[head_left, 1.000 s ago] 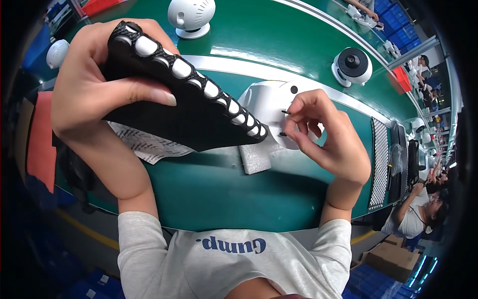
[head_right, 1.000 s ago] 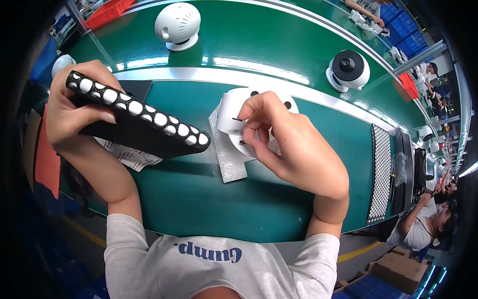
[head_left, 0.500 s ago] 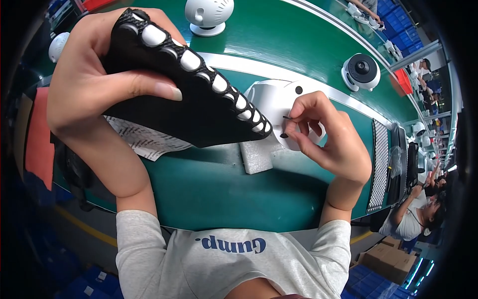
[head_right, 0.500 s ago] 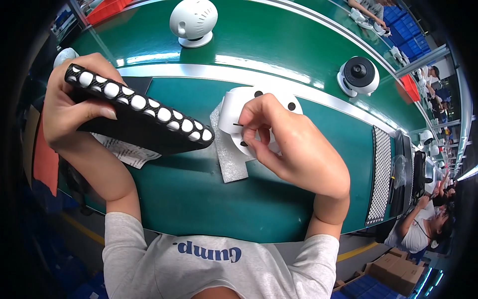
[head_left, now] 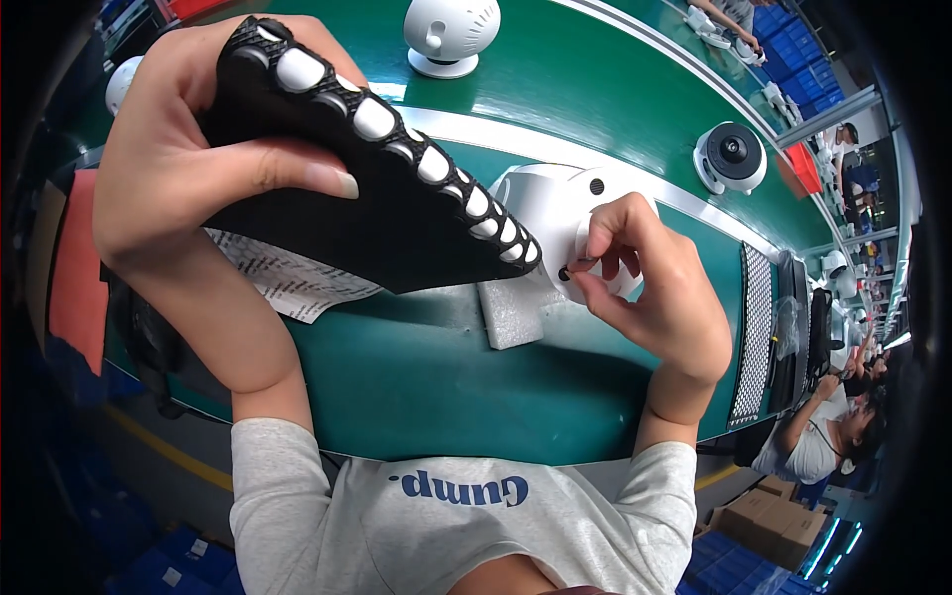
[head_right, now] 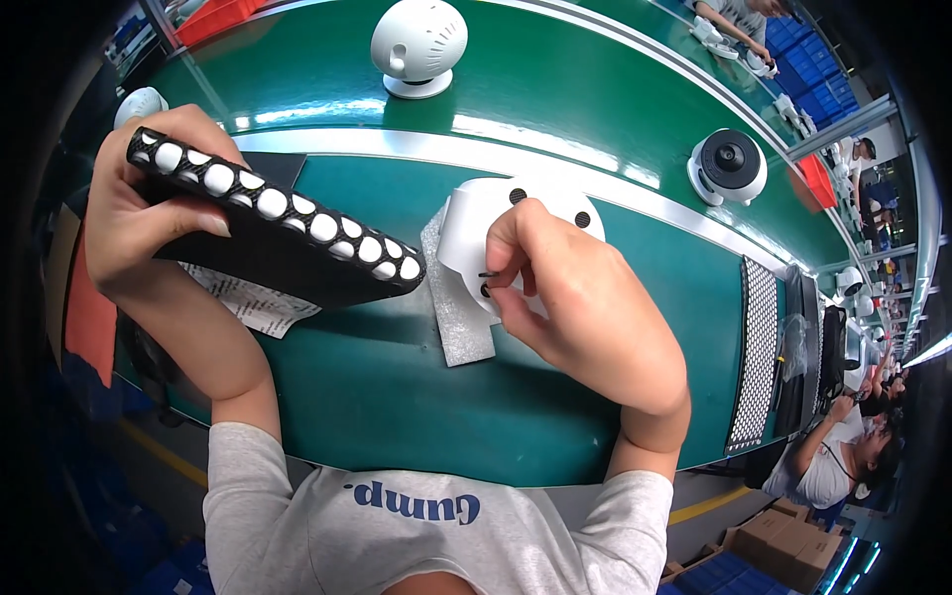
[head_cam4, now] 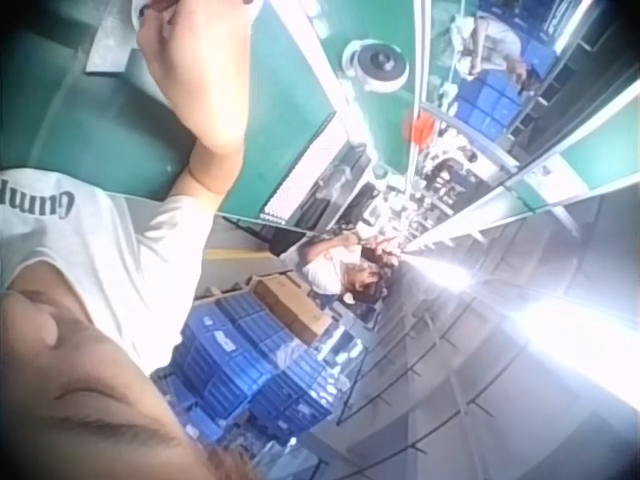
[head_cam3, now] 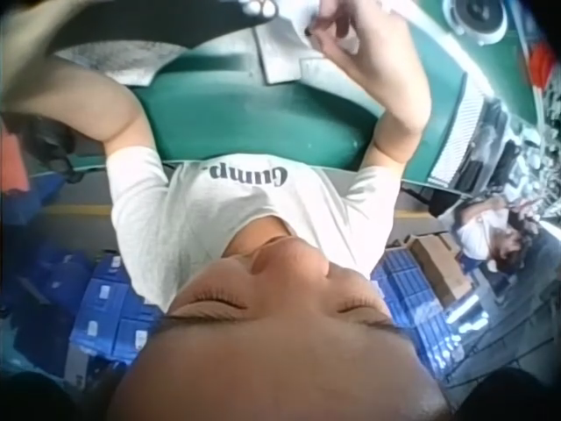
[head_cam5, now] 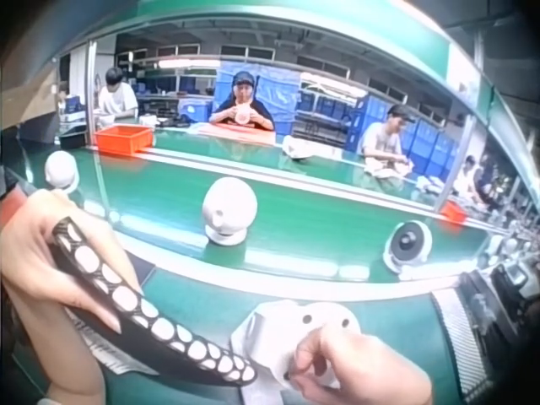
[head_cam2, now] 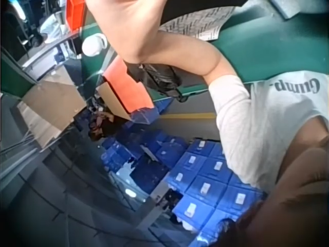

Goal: Assembling electronic components on a factory production line by applying adhesive pads to mounting bases.

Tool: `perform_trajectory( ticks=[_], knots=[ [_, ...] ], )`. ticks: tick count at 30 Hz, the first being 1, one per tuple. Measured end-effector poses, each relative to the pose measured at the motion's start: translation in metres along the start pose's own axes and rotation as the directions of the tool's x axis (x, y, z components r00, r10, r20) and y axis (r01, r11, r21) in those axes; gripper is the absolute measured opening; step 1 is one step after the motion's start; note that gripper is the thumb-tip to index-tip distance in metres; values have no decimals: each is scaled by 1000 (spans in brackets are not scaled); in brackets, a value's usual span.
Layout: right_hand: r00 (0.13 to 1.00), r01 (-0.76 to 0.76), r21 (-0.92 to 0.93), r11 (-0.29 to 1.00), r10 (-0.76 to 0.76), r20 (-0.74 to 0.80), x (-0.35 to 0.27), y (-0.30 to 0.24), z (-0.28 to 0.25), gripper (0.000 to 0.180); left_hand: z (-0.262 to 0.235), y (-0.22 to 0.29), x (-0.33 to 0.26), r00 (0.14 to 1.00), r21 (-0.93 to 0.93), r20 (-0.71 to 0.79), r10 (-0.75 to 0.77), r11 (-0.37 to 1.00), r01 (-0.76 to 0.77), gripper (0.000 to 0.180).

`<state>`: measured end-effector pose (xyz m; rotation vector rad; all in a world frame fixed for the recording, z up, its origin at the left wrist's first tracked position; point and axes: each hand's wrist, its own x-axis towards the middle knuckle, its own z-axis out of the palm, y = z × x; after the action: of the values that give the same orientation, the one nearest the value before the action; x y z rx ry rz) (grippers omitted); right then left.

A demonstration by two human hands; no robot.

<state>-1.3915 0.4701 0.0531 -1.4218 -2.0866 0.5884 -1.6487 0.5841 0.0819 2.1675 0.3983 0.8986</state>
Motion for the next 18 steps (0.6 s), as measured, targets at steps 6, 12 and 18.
perform_trajectory(
  ticks=[6, 12, 18],
  knots=[
    [996, 74, -271, 960, -85, -29, -6, -8, 8, 26, -3, 0, -2, 1000, 12, -14, 4, 1000, -4, 25],
    [992, -94, -595, 798, 28, -119, -5, -16, 25, 21, -10, -7, -5, 1000, 33, -7, -28, 999, 28, 26],
    [956, -237, -231, 944, 269, 120, -9, 13, -22, 14, -18, -18, -3, 989, -52, 143, 31, 998, -24, 31]
  ],
)
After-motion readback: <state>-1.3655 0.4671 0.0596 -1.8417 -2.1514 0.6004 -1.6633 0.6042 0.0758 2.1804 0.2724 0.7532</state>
